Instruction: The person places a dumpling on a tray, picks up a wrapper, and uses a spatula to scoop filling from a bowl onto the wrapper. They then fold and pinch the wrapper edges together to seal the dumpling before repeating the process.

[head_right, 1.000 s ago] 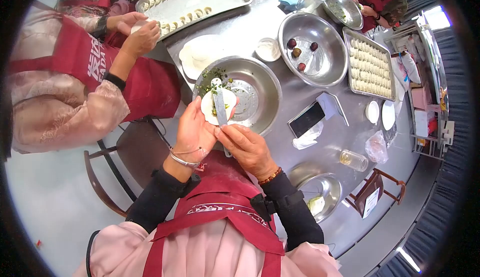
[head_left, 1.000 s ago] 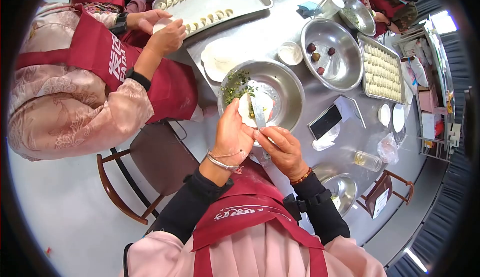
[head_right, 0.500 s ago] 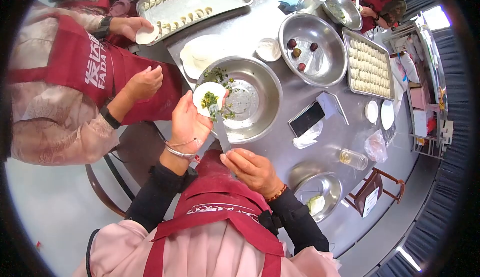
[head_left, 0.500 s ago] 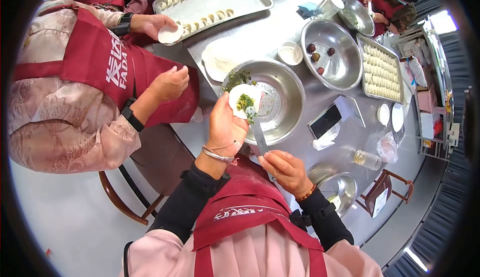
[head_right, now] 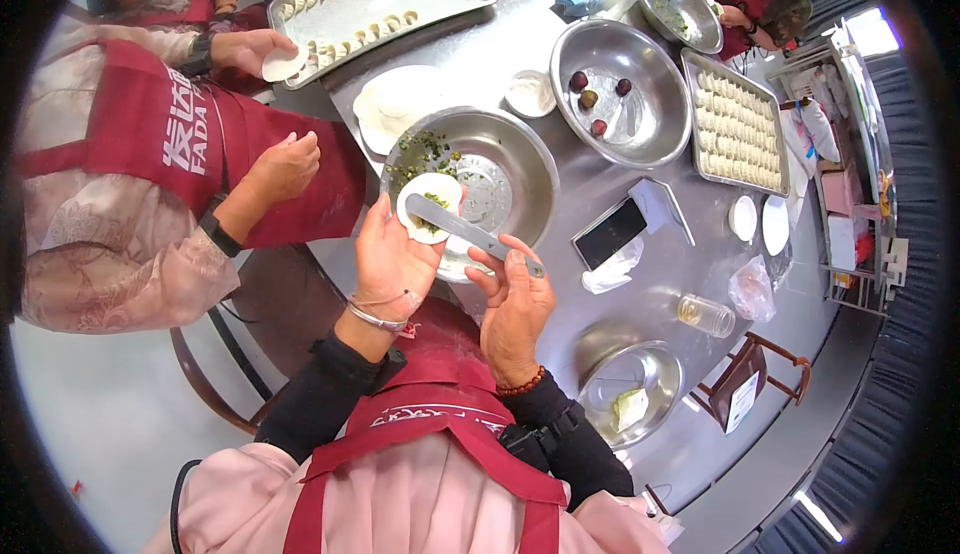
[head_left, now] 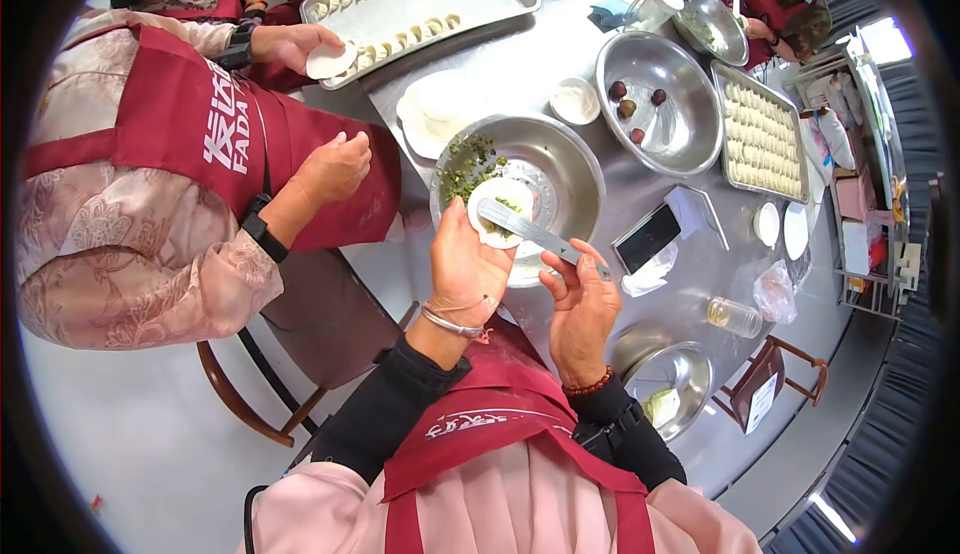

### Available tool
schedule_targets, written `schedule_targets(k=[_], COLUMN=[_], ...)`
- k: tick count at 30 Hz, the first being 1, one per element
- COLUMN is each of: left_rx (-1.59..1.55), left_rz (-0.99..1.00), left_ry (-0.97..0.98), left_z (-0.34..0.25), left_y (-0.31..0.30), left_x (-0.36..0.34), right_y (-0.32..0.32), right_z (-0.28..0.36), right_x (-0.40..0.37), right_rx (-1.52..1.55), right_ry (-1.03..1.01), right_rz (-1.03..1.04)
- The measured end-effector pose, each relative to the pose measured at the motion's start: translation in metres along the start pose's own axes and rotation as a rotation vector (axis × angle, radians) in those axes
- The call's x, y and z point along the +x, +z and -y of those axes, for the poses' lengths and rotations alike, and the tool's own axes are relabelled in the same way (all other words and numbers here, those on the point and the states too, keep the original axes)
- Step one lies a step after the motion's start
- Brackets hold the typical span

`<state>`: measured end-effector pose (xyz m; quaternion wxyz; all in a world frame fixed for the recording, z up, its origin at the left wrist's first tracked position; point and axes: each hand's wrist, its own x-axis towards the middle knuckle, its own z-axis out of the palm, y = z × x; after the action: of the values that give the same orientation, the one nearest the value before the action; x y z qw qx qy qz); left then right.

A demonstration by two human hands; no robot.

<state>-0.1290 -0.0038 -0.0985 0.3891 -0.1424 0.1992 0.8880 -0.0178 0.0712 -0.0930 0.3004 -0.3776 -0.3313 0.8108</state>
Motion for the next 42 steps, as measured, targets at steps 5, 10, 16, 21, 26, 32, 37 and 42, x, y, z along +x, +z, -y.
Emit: schedule_targets(k=[5,10,16,21,26,32,37,42], left_rx=[-0.022,-0.025,0.015,0.036,0.006,-0.042,-0.023,-0.004], left_rz=[-0.012,-0.021,-0.081,-0.135,-0.215,-0.263,-0.321,-0.313], left_ry=[0.044,0.060,0.158,0.176,0.122,0.054,0.050,0.051], left_z=[0.000,-0.005,-0.029,-0.055,-0.064,-0.062,-0.059,-0.061], left_y=[-0.005,-0.012,-0.039,-0.085,-0.132,-0.157,-0.162,-0.162], left_x=[0.001,0.001,-0.002,-0.004,0.002,0.015,0.021,0.022], right_y=[-0.010,-0.020,-0.029,-0.033,-0.037,-0.034,-0.037,-0.045], right_z=[0.002,0.005,-0.003,-0.036,-0.070,-0.101,-0.123,-0.125], right_x=[-0.003,-0.003,0.016,0.089,0.172,0.188,0.183,0.181], right_rx=[-0.009,-0.062,-0.100,-0.270,-0.506,-0.521,-0.342,-0.267], right_ry=[0.038,0.029,-0.004,-0.011,-0.047,0.158,0.406,0.558], right_rz=[-0.022,-0.028,-0.046,-0.013,-0.005,0.135,0.158,0.140])
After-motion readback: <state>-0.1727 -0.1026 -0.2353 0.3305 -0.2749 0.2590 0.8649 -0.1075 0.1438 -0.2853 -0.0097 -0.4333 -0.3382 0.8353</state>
